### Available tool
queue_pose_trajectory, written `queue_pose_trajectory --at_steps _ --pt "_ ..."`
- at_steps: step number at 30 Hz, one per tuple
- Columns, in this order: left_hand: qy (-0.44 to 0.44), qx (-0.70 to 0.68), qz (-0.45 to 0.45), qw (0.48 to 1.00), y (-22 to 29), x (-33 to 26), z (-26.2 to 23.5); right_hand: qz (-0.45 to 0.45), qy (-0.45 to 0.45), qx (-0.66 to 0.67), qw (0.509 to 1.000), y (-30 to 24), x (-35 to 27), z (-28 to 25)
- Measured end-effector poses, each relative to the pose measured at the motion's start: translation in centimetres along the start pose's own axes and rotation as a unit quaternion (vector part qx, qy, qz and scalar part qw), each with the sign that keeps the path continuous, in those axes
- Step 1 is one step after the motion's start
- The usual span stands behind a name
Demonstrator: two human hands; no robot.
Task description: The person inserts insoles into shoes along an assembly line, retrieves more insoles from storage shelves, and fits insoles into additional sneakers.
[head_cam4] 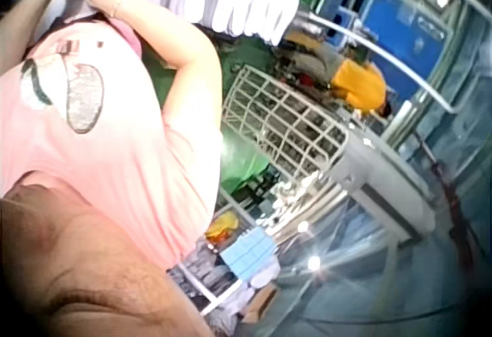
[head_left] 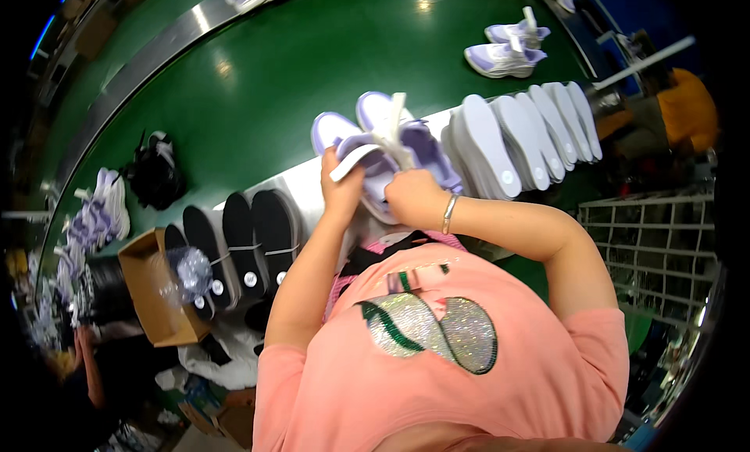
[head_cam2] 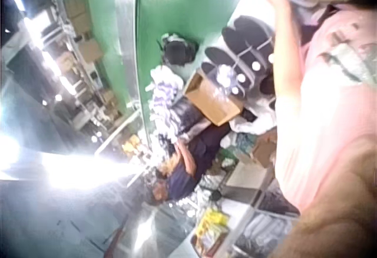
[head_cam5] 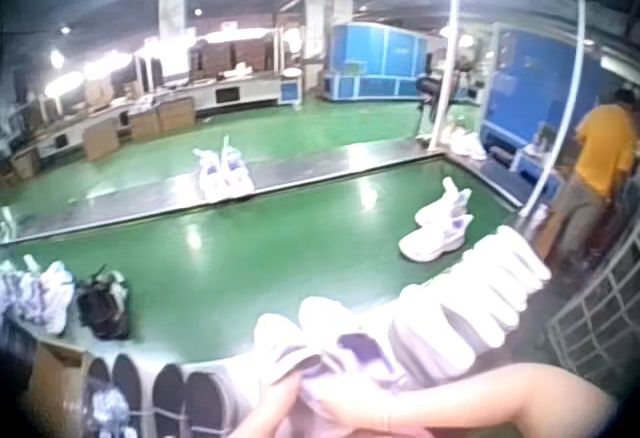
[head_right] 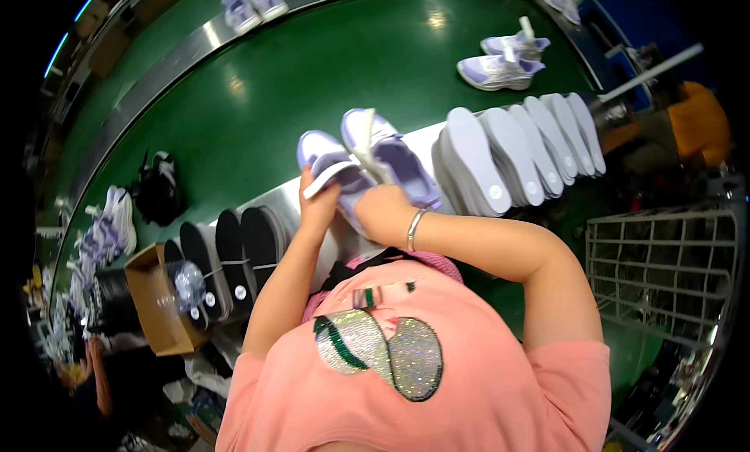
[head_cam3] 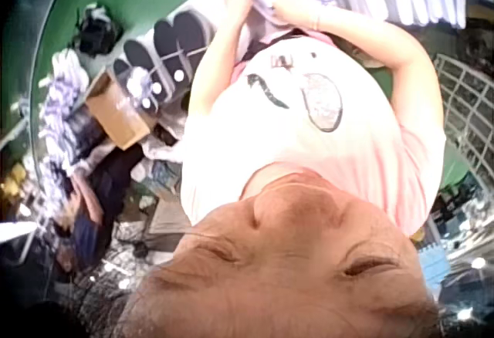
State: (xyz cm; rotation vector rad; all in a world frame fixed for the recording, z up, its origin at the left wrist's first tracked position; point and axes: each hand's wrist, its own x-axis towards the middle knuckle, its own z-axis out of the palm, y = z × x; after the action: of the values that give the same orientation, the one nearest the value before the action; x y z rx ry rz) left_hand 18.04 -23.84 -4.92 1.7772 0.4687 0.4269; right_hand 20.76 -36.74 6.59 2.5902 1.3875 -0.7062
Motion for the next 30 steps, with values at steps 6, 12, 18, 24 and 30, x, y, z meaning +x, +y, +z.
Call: queue_pose_trajectory --at_steps 6,12,18,24,30 --pt "0.015 0.011 -0.009 1.000 0.5 -1.0 -0.8 -0.079 0.115 -0.033 0.990 0.0 3.4 3.2" --pt "-0.015 -0.002 0.013 1.000 1.2 -1.4 -1.8 0.046 -0.092 0.098 0.990 -0.6 5.4 2.7" --pt "-0.018 0.038 0.047 0.998 1.0 -0.9 -1.8 -0.091 -0.236 -0.057 0.966 -1.1 7.0 -0.2" --pt "-0.019 0.069 0.059 0.996 1.4 -0.9 -1.4 0.021 -0.075 0.011 0.997 -0.3 7.0 3.9" --pt "-0.029 0.084 0.027 0.996 2.0 -0.7 -1.6 -0.060 -0.172 -0.021 0.983 0.4 6.8 3.0"
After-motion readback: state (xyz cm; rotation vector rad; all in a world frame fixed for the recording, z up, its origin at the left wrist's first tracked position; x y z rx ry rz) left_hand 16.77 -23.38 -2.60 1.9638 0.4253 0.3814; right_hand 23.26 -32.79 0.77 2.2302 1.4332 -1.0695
